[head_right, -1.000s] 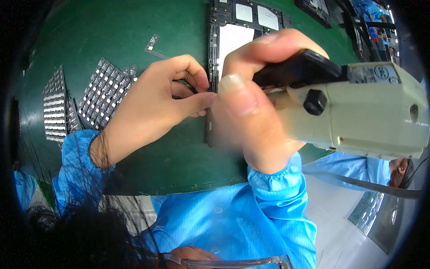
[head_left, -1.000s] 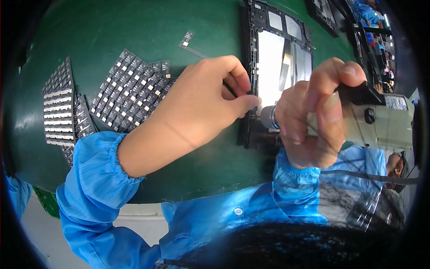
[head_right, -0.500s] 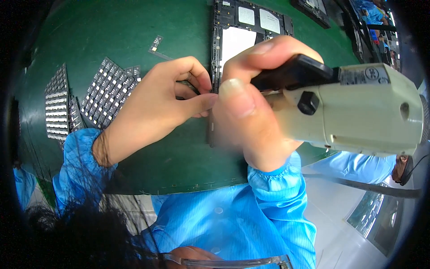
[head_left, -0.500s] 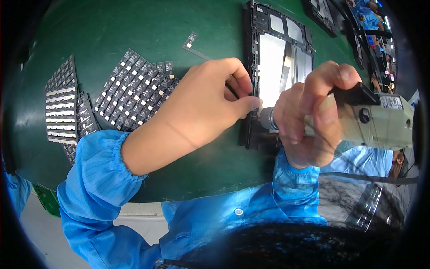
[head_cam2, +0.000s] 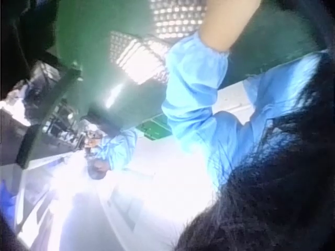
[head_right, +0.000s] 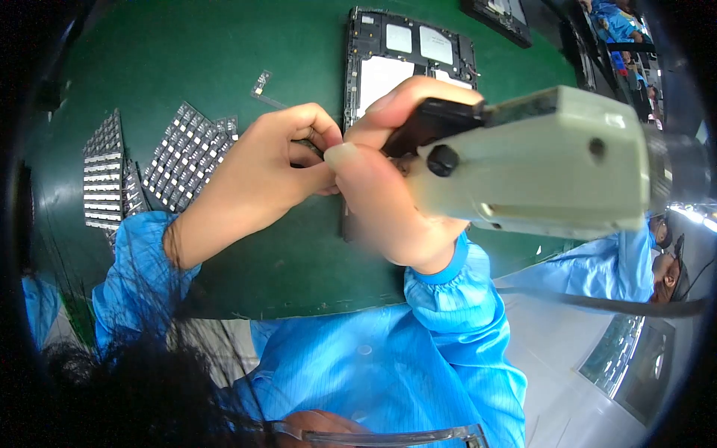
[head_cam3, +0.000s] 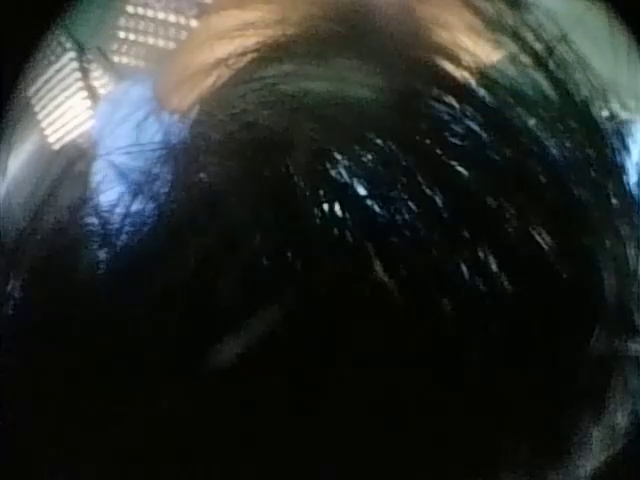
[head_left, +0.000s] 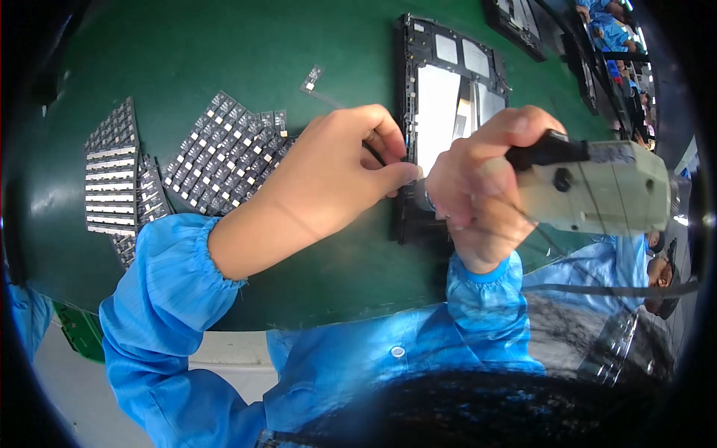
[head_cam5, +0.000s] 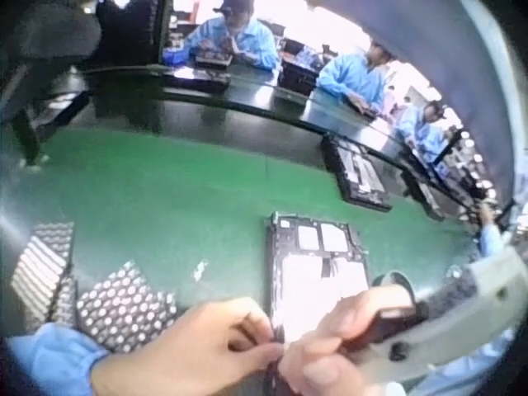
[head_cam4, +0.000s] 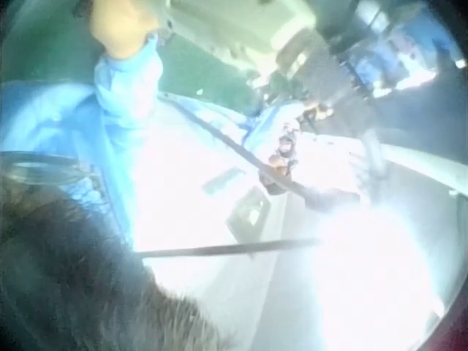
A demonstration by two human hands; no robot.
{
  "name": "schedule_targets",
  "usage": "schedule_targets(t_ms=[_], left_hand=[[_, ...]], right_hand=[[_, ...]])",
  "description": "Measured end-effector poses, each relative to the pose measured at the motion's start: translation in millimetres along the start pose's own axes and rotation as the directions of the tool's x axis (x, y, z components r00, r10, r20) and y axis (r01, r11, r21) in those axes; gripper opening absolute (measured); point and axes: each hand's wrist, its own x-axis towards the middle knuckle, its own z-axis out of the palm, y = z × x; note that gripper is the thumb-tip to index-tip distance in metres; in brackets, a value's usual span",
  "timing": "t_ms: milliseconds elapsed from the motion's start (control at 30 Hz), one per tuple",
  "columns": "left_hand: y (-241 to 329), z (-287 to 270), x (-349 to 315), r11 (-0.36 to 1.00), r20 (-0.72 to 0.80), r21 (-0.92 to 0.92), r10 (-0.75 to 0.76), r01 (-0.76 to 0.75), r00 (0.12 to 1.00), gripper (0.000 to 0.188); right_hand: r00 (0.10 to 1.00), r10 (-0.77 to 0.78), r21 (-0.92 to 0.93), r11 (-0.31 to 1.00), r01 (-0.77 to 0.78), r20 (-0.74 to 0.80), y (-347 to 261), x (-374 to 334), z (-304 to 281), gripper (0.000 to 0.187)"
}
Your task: Assembling small electronic components into a tablet frame using an electric screwdriver.
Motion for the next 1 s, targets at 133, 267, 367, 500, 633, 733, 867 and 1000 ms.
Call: schedule_targets(t_ms=[133, 267, 367, 500, 633, 733, 867, 1000], left_hand=[[-7.1, 11.9, -7.9, 0.978, -0.136, 0.072, 0.202, -0.194, 0.970, 0.030], [34.0, 29.9, -46.9, 0.892, -0.083, 0.425, 0.205, -0.152, 0.975, 0.057], [22.3, 54.3, -57.5, 0.666, -0.026, 0.707, 0.361, -0.238, 0.932, 0.085], [12.4, 70.3, -50.7, 0.432, 0.007, 0.881, 0.394, -0.192, 0.919, 0.076], [12.3, 75.9, -51.4, 0.714, -0.139, 0.663, 0.414, -0.226, 0.900, 0.071], [27.5, 95.2, -50.4, 0.939, -0.373, -0.165, 0.225, -0.303, 0.900, 0.076], [43.9, 89.5, -43.6, 0.765, -0.197, -0.643, -0.159, -0.005, 0.967, 0.069], [69.1, 70.2, -45.3, 0.791, -0.325, -0.598, -0.089, -0.132, 0.942, 0.058]], right_hand=[[0.982, -0.188, -0.050, 0.981, 0.189, 0.017, 4.2, -3.1, 2.8, 0.050], [0.985, -0.086, -0.050, 0.994, 0.095, 0.149, 1.3, -2.1, -14.4, 0.049], [0.989, -0.122, -0.175, 0.975, 0.135, 0.080, -20.9, 0.3, -7.3, 0.043], [0.984, -0.174, 0.086, 0.981, 0.176, -0.031, -39.3, 3.1, -39.3, 0.044], [0.907, -0.364, 0.154, 0.904, 0.399, -0.212, -60.2, 6.1, -106.0, 0.048], [0.912, -0.329, 0.285, 0.875, 0.392, -0.246, -75.2, 6.3, -164.0, 0.043], [0.874, -0.302, 0.091, 0.929, 0.360, -0.380, -88.0, 9.0, -222.0, 0.032], [0.842, -0.311, 0.022, 0.934, 0.356, -0.441, -85.1, 6.3, -254.5, 0.032]])
